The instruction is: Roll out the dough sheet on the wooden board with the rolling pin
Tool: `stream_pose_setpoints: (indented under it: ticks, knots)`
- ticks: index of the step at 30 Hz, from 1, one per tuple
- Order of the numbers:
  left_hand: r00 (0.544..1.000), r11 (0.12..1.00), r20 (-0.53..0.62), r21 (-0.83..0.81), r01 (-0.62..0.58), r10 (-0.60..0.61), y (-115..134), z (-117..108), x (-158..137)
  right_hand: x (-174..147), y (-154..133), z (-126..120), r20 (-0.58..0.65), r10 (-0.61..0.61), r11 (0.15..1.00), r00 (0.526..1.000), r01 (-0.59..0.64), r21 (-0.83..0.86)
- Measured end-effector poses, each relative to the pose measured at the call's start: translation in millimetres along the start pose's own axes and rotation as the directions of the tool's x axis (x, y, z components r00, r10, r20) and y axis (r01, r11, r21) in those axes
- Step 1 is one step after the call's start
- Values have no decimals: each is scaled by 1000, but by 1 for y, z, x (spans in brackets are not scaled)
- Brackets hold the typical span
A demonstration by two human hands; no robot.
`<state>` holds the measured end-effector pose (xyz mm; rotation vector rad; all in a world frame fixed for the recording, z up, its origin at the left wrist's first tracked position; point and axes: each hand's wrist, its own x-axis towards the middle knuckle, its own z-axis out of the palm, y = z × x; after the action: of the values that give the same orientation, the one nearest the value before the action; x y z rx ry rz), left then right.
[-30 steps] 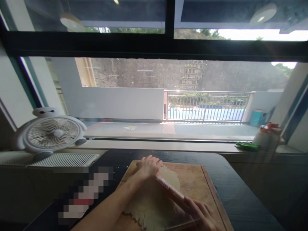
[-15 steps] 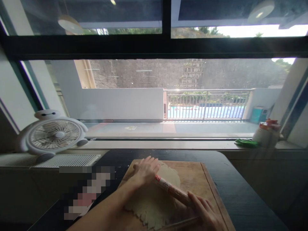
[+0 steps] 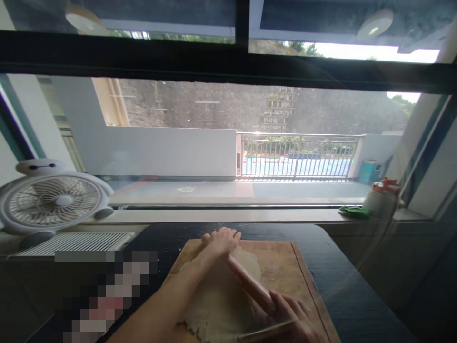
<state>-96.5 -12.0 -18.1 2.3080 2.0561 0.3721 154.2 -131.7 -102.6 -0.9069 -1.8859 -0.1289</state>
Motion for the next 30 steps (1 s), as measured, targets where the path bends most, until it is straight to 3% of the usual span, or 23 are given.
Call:
stream_pose_setpoints:
  ticks: [4,8,12,17,20,23,27,30]
  knots:
    - [1000,997,-22,71,-15,16,-11,-16,-56,2,-6,-5,57,-2,998,998,-1,58]
    - [983,989,-183,148,12,16,-18,-21,-117,7,-9,-10,37,-5,997,999,2,82]
    - [969,981,-243,195,6,43,-18,-17,-147,9,-9,-8,-25,2,998,1000,0,63]
    - [985,987,-167,158,-7,34,-5,-18,-112,5,-5,-3,-52,-2,999,999,5,51]
    - [1000,994,10,109,17,-19,4,-20,-70,4,-2,-3,-44,20,1000,999,-19,18]
    - [981,991,161,90,97,-111,12,-15,-26,5,-1,-5,-30,53,998,998,-54,-23]
    - [971,985,181,100,140,-156,23,0,14,7,-2,-7,-46,69,993,997,-73,-89]
    - [982,988,142,108,111,-126,29,7,22,8,-2,-6,-75,33,995,997,-39,-90]
